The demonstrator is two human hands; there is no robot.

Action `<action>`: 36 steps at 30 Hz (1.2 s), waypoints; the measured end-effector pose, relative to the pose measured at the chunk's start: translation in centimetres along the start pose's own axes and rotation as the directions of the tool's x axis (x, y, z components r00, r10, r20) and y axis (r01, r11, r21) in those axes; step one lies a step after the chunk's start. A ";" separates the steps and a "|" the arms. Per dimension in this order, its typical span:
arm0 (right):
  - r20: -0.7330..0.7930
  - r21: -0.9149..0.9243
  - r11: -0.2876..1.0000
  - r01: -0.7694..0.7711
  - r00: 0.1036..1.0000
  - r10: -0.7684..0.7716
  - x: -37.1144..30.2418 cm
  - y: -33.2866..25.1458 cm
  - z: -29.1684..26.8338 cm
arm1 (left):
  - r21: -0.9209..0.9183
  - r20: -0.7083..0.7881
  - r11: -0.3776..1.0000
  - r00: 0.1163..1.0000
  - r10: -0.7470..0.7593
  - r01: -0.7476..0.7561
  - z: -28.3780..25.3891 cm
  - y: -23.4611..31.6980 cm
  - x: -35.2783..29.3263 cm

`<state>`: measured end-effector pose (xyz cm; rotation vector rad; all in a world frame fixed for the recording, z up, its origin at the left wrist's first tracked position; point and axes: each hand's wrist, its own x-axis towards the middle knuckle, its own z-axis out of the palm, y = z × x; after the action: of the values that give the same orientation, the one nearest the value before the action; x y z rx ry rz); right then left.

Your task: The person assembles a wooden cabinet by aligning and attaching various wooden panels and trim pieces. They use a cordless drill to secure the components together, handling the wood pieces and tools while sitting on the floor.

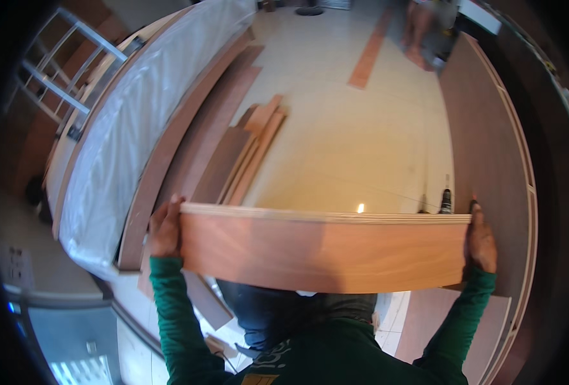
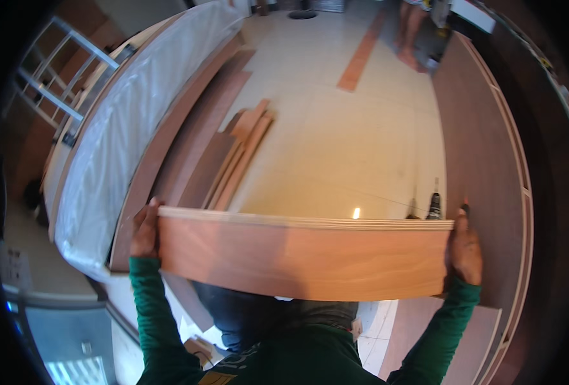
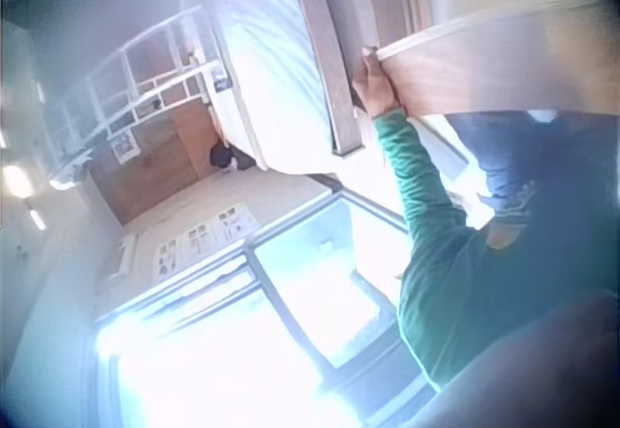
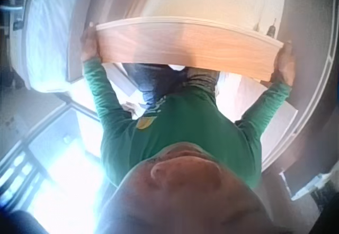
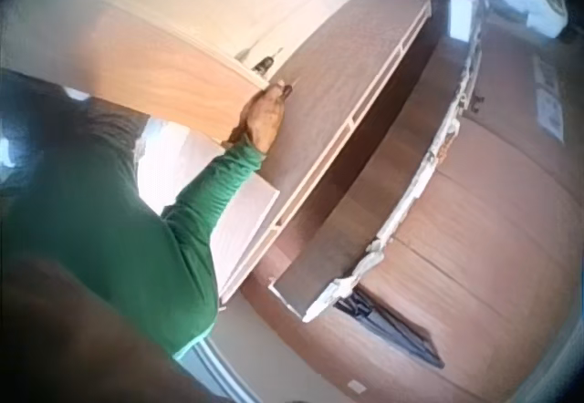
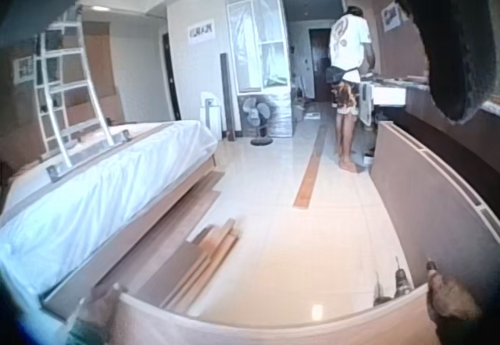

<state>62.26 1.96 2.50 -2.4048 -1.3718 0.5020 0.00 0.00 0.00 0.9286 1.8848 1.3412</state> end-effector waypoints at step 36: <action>0.143 0.504 0.864 0.001 0.986 -0.085 0.3 2.6 0.9 | 0.757 0.083 0.647 0.996 0.034 -0.086 -0.8 -0.5 0.4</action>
<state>63.90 1.10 0.48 -1.9343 -1.1673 0.9332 -1.00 -0.16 -0.35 1.4192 2.4240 0.4670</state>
